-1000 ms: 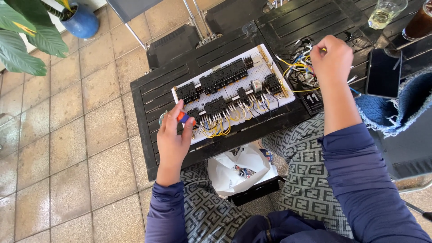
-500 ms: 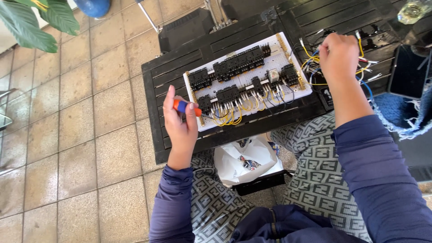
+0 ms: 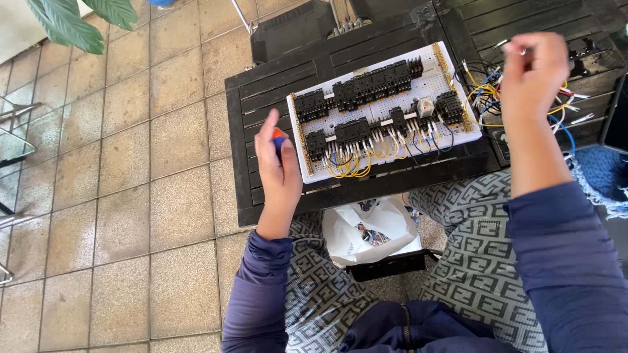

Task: Installing and wiring electronic modules on a control panel using a screwdriver.

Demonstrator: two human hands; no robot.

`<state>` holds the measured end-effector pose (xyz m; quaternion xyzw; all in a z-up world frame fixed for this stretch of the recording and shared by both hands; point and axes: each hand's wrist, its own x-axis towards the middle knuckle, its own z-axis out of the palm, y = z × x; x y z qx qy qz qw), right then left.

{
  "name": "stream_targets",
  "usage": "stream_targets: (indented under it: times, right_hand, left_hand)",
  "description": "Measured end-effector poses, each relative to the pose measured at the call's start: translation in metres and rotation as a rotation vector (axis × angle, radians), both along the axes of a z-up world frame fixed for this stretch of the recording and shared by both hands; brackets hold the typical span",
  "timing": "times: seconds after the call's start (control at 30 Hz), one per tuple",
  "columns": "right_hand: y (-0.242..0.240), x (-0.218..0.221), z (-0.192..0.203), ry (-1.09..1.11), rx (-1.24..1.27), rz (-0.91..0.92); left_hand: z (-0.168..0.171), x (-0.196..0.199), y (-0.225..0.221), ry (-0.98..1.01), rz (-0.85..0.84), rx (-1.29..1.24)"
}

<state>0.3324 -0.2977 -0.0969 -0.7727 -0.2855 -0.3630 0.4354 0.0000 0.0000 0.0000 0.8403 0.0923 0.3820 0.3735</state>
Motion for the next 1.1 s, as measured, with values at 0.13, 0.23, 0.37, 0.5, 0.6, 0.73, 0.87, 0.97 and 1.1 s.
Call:
stream_targets:
  times: [0.13, 0.23, 0.37, 0.5, 0.6, 0.73, 0.87, 0.97, 1.1]
  right_hand:
    - [0.035, -0.093, 0.069, 0.392, 0.585, 0.237]
    - [0.066, -0.172, 0.082, 0.831, 0.938, 0.502]
    - [0.089, -0.227, 0.063, 1.024, 1.044, 0.794]
    - [0.087, -0.24, 0.047, 1.196, 1.154, 0.887]
    - [0.087, -0.238, 0.037, 1.278, 1.048, 0.845]
    - [0.085, -0.248, 0.058, 1.388, 0.889, 0.856]
    - [0.086, -0.241, 0.022, 1.307, 0.862, 0.812]
    - [0.088, -0.241, 0.017, 1.318, 0.889, 0.807]
    - [0.084, -0.24, 0.015, 1.218, 0.684, 0.804]
  left_hand:
    - [-0.009, 0.006, -0.008, 0.081, -0.192, -0.168]
    - [-0.017, 0.01, -0.043, 0.314, -0.334, -0.071]
    - [-0.05, 0.008, -0.1, 0.204, -0.305, -0.325]
    - [-0.064, 0.002, -0.111, 0.183, -0.197, -0.509]
    - [-0.066, 0.0, -0.109, 0.204, -0.203, -0.748]
    - [-0.06, 0.003, -0.105, 0.219, -0.225, -0.837]
    - [-0.049, 0.002, -0.105, 0.198, -0.226, -0.877]
    - [-0.047, 0.002, -0.104, 0.103, -0.224, -0.88]
    - [-0.052, -0.002, -0.1, 0.015, -0.206, -0.834]
